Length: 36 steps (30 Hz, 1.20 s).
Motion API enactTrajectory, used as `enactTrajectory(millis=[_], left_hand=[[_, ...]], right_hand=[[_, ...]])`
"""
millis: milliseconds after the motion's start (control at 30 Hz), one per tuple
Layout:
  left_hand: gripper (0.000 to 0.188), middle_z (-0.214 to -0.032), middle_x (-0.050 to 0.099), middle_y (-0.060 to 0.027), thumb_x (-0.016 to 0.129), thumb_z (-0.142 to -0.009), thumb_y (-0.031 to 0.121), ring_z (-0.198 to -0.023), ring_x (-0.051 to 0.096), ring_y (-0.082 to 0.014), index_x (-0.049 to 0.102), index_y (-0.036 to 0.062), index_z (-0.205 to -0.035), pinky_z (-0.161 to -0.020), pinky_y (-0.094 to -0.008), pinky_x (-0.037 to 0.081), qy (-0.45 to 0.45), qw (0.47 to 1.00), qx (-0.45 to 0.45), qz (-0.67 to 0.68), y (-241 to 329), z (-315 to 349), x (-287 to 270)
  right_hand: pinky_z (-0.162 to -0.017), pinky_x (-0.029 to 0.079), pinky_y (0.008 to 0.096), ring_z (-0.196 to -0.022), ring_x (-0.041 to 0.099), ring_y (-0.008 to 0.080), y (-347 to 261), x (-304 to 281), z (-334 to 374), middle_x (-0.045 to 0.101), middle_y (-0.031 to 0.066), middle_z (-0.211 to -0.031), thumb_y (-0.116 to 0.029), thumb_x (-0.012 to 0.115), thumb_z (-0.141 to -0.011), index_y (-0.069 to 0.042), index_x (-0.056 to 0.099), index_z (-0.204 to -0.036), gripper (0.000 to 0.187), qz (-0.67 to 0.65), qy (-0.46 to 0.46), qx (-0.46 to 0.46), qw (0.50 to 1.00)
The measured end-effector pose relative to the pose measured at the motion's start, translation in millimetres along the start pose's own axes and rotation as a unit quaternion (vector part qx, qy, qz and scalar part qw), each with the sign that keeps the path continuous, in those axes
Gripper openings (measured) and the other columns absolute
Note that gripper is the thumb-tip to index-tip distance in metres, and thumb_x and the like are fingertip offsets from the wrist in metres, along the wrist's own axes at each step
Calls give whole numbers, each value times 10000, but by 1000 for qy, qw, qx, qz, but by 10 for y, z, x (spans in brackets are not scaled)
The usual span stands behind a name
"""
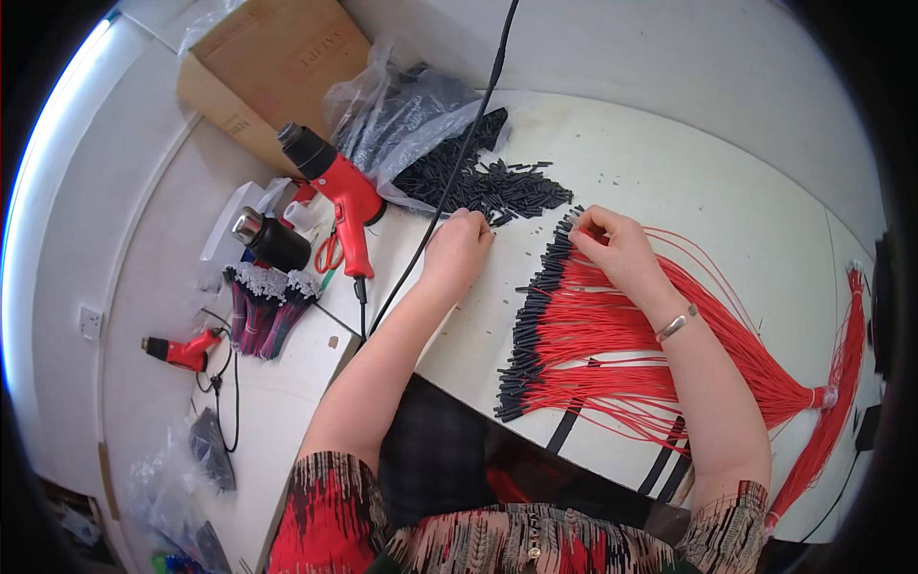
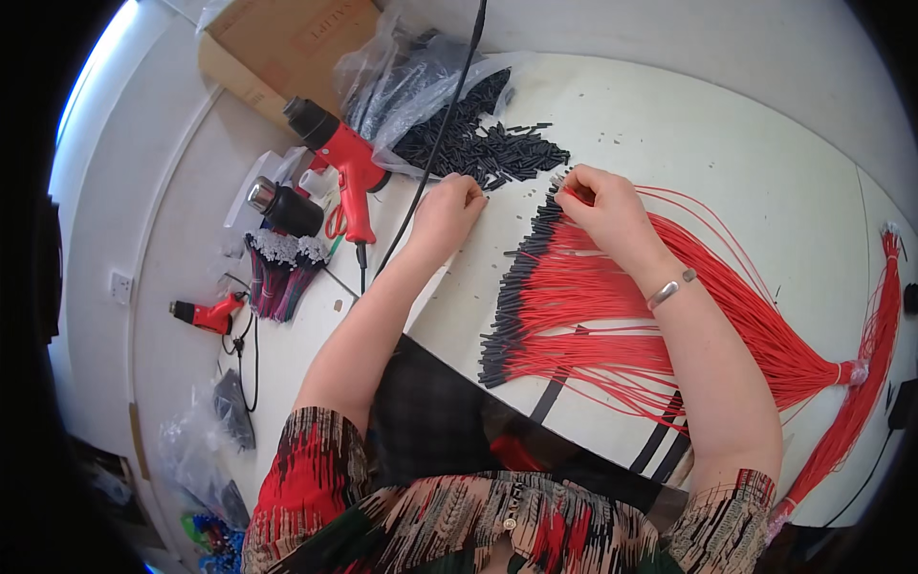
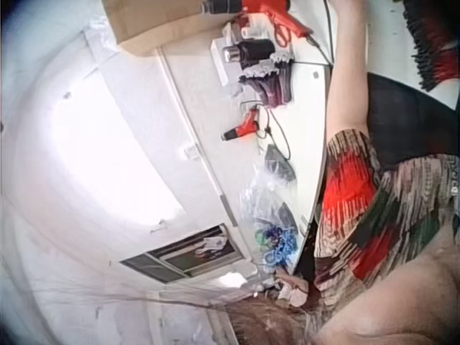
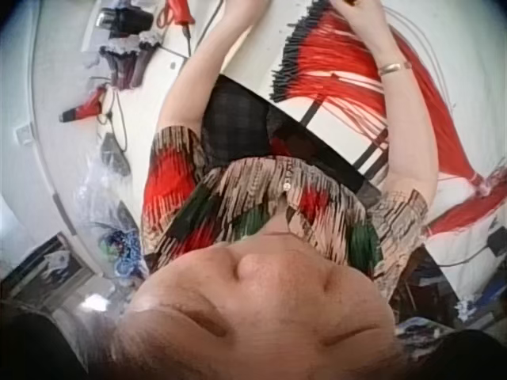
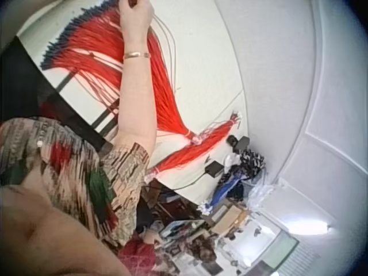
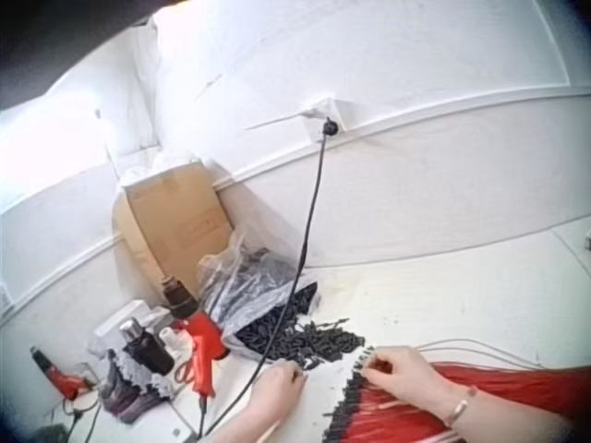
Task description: The person fits black tubing onto the ends of individual red wires in a harness and then aligns and presses the sleeved wires flat on the table by hand.
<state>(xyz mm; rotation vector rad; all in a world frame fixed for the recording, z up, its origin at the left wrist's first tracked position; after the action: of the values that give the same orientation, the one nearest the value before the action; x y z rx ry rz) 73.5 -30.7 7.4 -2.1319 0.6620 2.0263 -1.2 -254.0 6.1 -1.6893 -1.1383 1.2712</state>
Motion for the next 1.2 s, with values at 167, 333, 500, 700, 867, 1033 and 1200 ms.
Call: enactTrajectory(millis=[167,333,500,700,867,1033,1200], left_hand=[[127,-975,736,-54,654,-1021,170,-818,700,-156,659,44,-1007,-728,-291,538,-11,879,-84,470,182,-1,72],[232,-893,689,0,653,-1044,175,-775,634,-79,707,16,-1205,-675,-212,487,-97,726,-108,673,624,-33,220],[218,-883,680,-1,645,-1052,180,-786,634,-85,709,10,-1173,-687,-219,502,-129,686,-135,703,610,25,462],[215,-902,702,-20,642,-1060,194,-800,675,-99,691,-1,-1138,-719,-229,549,-132,640,-123,747,619,24,494],[203,-917,721,-43,641,-1057,172,-777,701,-113,695,-8,-1135,-720,-230,580,-142,620,-114,763,661,28,498],[220,-915,727,-55,650,-1048,161,-766,698,-115,715,-30,-1133,-712,-235,575,-108,742,-95,654,730,37,334],[203,-887,735,-67,653,-1034,153,-751,699,-125,750,-25,-1048,-683,-227,560,-88,767,-94,629,717,39,371]], right_hand=[[-656,463,264,-682,529,85,-13,11,-15,633,5,-760,-129,693,-950,13,649,-924,151,-37,12,1,999],[-658,431,249,-716,498,60,42,-33,-21,611,-31,-785,-146,698,-962,-12,652,-925,146,-69,-2,29,997],[-677,414,232,-747,479,46,92,-32,-36,608,-59,-819,-153,705,-968,-35,660,-931,132,-76,-9,31,997],[-689,419,232,-753,479,48,44,-6,-30,607,-60,-823,-151,705,-967,-33,653,-924,137,-66,-20,31,997],[-692,430,245,-746,482,56,30,-15,-27,602,-53,-800,-143,701,-961,-28,644,-902,141,-53,-14,11,998],[-685,438,258,-733,485,73,-32,-15,-10,605,-14,-777,-136,702,-951,-13,633,-905,149,19,-43,5,999],[-646,462,300,-676,525,122,-38,-29,-4,649,46,-753,-128,704,-934,14,641,-910,156,25,-14,-6,1000]])
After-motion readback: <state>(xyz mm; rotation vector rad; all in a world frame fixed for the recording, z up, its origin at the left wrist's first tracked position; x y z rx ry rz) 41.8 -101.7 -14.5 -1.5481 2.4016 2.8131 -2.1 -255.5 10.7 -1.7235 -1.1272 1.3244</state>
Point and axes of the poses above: each hand's wrist, its own z-axis away from the middle knuckle, its own x-axis out of the palm, y = z × x, the point moved 8 cm from there along -z, towards the middle knuckle
